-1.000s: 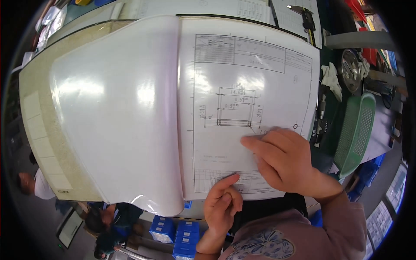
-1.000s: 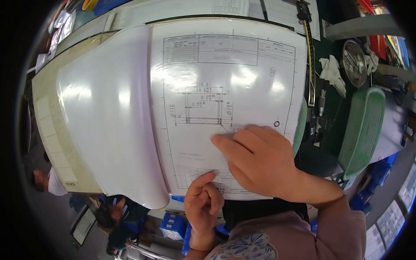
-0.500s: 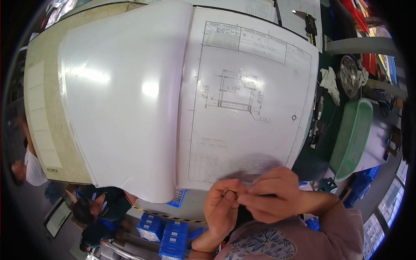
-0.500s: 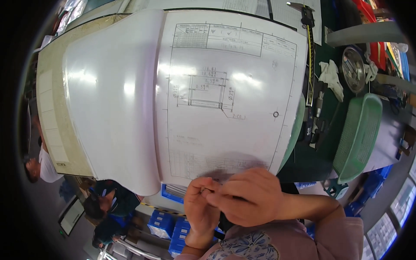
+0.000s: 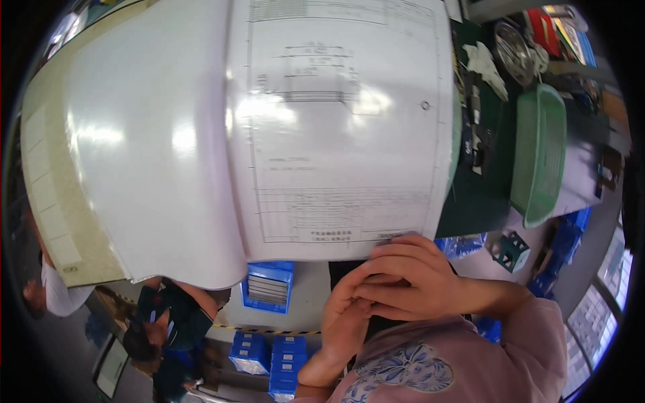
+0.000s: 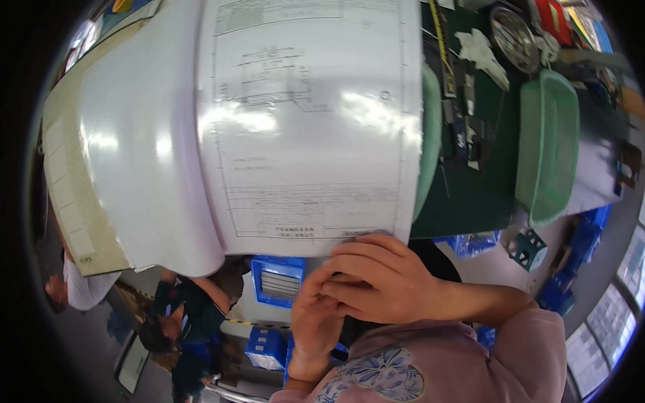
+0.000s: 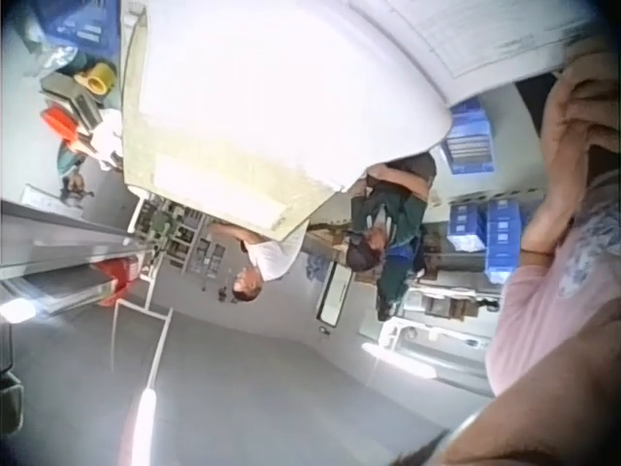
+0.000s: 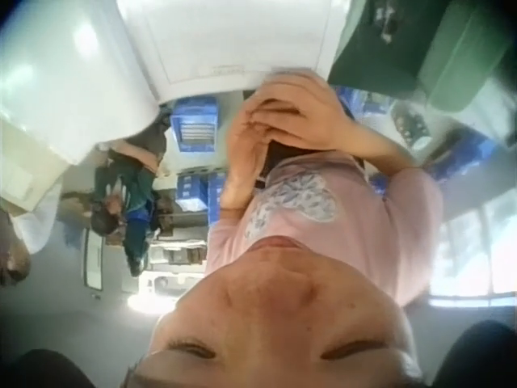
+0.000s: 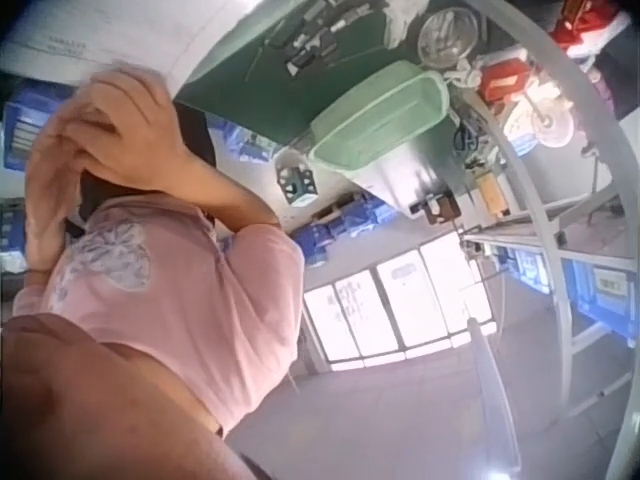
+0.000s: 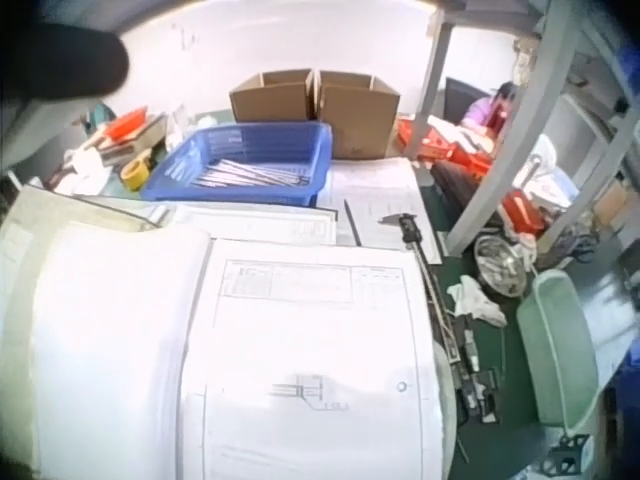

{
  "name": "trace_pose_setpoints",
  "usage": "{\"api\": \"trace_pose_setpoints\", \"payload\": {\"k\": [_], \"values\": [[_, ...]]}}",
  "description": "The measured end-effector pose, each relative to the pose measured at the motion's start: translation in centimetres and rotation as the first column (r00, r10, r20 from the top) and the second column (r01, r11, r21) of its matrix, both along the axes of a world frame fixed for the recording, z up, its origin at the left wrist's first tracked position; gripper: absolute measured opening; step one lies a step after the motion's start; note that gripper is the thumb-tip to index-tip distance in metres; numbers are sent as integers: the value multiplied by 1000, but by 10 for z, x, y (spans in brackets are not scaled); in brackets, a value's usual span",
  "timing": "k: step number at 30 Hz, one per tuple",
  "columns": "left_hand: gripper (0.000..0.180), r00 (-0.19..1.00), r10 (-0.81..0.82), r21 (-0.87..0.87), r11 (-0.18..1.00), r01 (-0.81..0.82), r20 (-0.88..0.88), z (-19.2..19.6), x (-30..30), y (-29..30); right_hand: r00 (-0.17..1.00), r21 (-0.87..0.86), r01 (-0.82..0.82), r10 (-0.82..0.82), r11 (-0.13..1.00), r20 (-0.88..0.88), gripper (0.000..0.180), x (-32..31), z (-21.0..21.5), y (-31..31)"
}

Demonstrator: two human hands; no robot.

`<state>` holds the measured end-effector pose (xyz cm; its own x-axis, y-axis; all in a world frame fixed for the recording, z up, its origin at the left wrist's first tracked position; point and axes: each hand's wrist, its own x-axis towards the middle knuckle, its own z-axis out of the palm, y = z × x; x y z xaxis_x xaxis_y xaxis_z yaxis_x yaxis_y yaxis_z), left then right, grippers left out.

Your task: The recorder measures small metal components with a digital caliper and references a technical manual in a binder.

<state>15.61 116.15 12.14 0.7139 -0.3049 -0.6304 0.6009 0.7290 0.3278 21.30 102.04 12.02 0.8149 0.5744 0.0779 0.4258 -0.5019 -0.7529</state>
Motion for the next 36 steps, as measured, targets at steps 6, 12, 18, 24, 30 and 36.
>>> {"api": "trace_pose_setpoints", "payload": {"k": [6, 12, 18, 24, 30, 36], "values": [[42, 990, 11, 114, 993, 5, -140, 7, -12, 8, 998, 43, 32, -34, 999, 46, 20, -24, -4, 9], [40, 999, 29, 6, 1000, -29, -22, 0, -26, 20, 968, 80, 143, -156, 986, 195, 15, -46, -8, 18], [39, 999, 23, 84, 996, -20, -36, 6, -22, 28, 924, 160, 137, -184, 978, 335, 6, -42, -17, 28], [38, 998, 68, -35, 997, -69, -17, 9, 7, 20, 939, 186, 195, -238, 963, 249, 3, -9, -3, 28], [38, 991, 54, -47, 998, -49, 123, 9, 50, -1, 881, 120, 420, -435, 900, 185, 8, 32, 4, 17], [38, 976, 135, -11, 991, -135, 169, 3, 81, -5, 894, 154, 370, -396, 916, 208, 8, 66, -4, 17]]}}
